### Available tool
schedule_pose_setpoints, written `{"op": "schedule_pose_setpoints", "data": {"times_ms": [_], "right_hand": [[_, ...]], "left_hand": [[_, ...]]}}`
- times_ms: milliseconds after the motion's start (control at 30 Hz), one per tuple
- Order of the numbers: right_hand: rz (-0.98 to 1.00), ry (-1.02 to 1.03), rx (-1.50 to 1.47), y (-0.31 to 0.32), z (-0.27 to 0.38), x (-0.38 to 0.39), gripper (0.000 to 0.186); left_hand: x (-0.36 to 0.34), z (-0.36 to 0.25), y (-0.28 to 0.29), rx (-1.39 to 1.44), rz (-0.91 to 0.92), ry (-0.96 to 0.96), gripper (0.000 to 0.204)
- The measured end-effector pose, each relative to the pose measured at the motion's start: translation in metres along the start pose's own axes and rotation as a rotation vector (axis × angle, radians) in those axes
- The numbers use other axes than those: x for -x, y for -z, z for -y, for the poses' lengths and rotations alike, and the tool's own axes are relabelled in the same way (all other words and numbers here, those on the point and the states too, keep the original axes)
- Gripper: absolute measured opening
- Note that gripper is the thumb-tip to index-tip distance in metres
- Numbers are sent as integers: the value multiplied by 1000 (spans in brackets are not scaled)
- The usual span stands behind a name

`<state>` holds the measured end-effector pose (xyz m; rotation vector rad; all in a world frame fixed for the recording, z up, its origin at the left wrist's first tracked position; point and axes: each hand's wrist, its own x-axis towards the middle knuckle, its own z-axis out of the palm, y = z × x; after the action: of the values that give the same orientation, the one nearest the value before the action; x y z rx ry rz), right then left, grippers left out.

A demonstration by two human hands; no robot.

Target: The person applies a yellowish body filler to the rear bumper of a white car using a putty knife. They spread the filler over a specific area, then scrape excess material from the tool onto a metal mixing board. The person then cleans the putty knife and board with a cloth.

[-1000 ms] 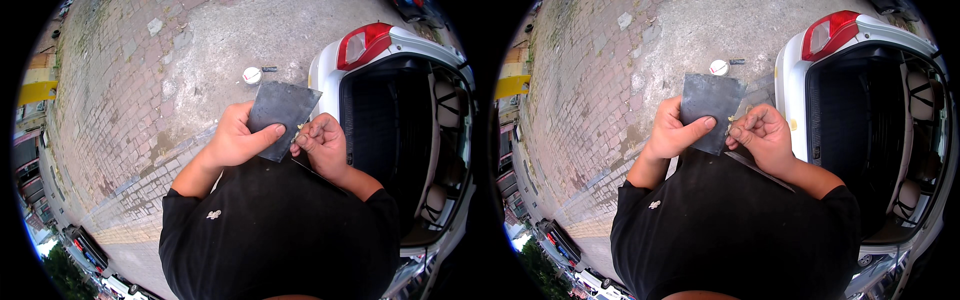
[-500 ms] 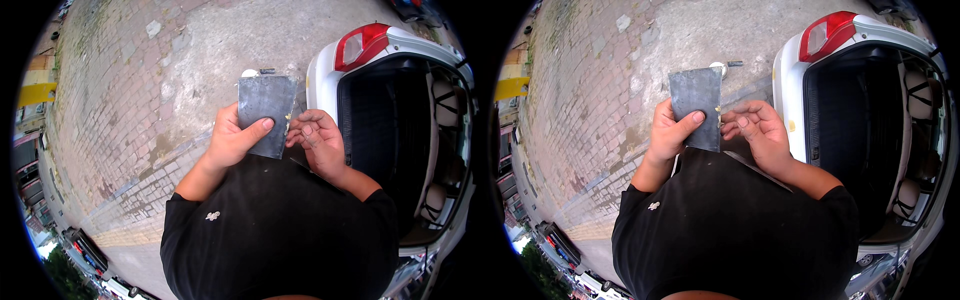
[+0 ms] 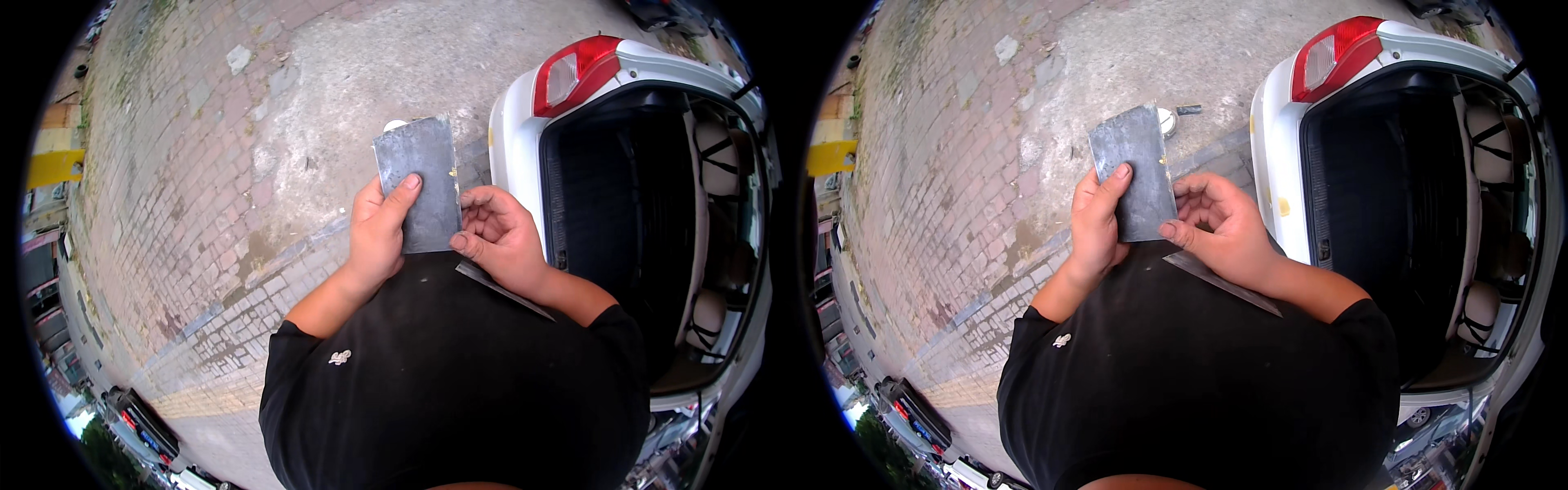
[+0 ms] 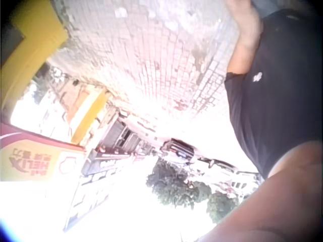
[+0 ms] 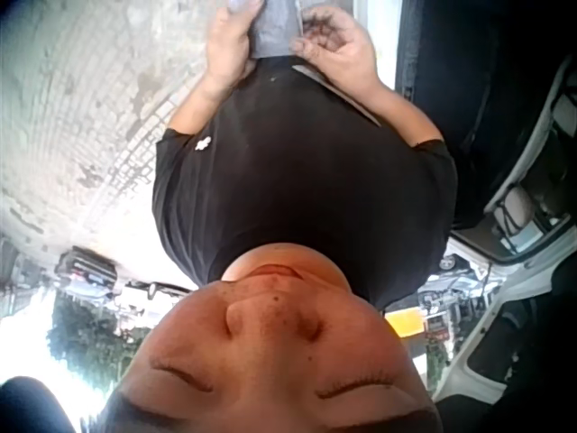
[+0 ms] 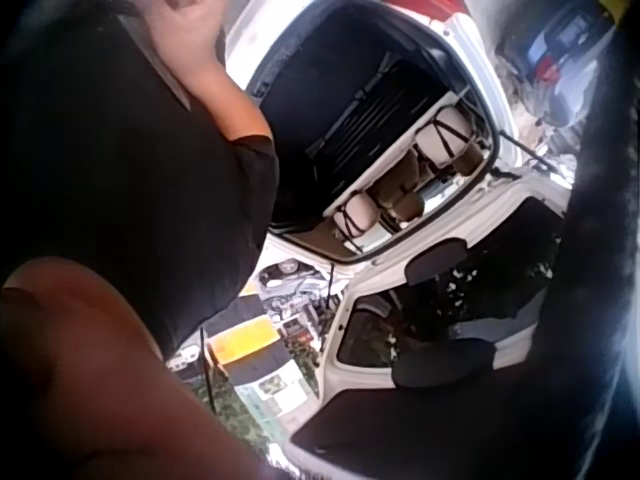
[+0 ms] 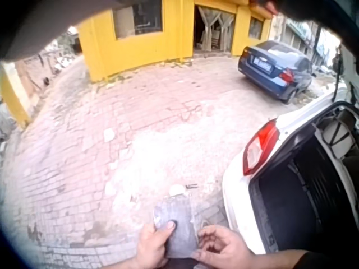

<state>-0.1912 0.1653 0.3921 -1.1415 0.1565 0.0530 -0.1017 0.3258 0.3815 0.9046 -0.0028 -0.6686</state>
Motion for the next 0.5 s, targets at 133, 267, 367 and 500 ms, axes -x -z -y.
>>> {"op": "schedule_pose_setpoints", "data": {"times_ms": [133,267,367,500], "right_hand": [[222,-96,-124,12,6,6,41],[516,24,427,18,21,4,79],[529,-102,310,24,16,7,79],[251,-227,81,18,6,1,89]], "left_hand": [[-7,-7,9,105,-107,-61,21],[-7,-14,23,127,-174,-93,25],[-9,-9,30,232,-153,-98,34],[-7,-11,-4,356,76,-54,48]]}}
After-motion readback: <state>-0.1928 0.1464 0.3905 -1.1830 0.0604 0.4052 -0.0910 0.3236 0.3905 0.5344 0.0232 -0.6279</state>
